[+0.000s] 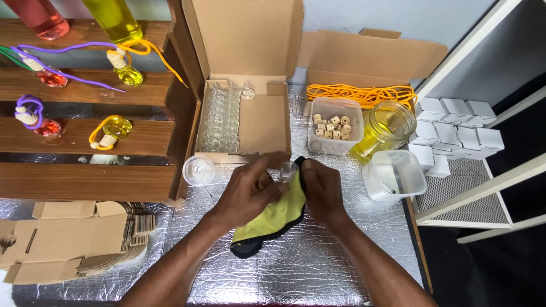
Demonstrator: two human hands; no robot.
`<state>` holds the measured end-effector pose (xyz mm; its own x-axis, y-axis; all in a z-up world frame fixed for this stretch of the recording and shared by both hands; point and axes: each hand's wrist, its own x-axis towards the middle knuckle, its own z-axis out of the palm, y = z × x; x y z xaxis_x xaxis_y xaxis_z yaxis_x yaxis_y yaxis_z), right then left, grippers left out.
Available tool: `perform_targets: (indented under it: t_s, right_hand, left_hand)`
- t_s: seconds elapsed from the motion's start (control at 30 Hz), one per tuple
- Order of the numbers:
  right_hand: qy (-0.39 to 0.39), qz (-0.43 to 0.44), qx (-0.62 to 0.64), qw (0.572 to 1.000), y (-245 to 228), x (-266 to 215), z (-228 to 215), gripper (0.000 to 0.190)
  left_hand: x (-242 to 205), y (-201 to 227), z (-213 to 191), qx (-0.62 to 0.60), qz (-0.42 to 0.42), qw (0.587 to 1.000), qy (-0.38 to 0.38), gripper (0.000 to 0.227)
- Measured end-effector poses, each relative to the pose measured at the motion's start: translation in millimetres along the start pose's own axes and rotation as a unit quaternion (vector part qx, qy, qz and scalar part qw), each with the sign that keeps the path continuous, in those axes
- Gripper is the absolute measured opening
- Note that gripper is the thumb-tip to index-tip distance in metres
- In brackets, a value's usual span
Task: Cleaning small perfume bottles, filling them with liquid using a syringe, and attaching decorative strings and wooden beads.
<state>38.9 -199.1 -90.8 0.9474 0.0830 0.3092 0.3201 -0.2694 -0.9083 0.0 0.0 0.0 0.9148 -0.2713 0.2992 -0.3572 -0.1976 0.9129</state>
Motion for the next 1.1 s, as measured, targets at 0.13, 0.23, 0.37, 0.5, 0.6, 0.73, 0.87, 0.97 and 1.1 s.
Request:
perform_targets:
  t_s: [0.13,0.23,0.37,0.5,0.6,0.73,0.87,0.97,1.1]
  right_hand:
    - [0.003,0.013,0.019,1.0,-9,1,-1,0.05]
    - [0.008,-0.004,0.024,1.0,-11,-2,3,0.053]
    - [-0.003,-0.045,-0.014,0.999,-14,-7,5,0.052]
    - [-0.02,-0.046,-0.038,0.998,-17,-6,4,0.052]
    - [-0.021,-0.013,-0.031,0.999,-10,-4,5,0.052]
    - [-0.011,0.031,-0.008,0.999,-1,1,0,0.05]
    - [-0.004,0.075,0.054,0.996,-6,4,0,0.049]
    - [-0.002,0.032,0.026,0.999,-5,0,3,0.05]
    - [0.004,-0.026,-0.044,0.999,-8,-8,6,0.05]
  left_hand:
    - [-1,-35,9,0.023,0.092,0.995,0.03,0.04]
    - [-3,-65,17,0.041,0.105,0.992,0.054,0.017]
    - [-4,-52,23,-0.057,0.003,0.997,0.057,0.021]
    - [4,-44,15,-0.27,-0.211,0.939,0.015,0.043]
    - [4,-44,12,-0.214,-0.178,0.96,0.008,0.039]
    - [-1,-22,5,-0.106,0.002,0.994,0.029,0.035]
    - [-1,-31,8,0.032,0.103,0.993,0.041,0.042]
    - [-1,-53,13,0.07,0.116,0.99,0.04,0.026]
    - [-5,-77,21,0.018,0.021,0.998,0.05,0.018]
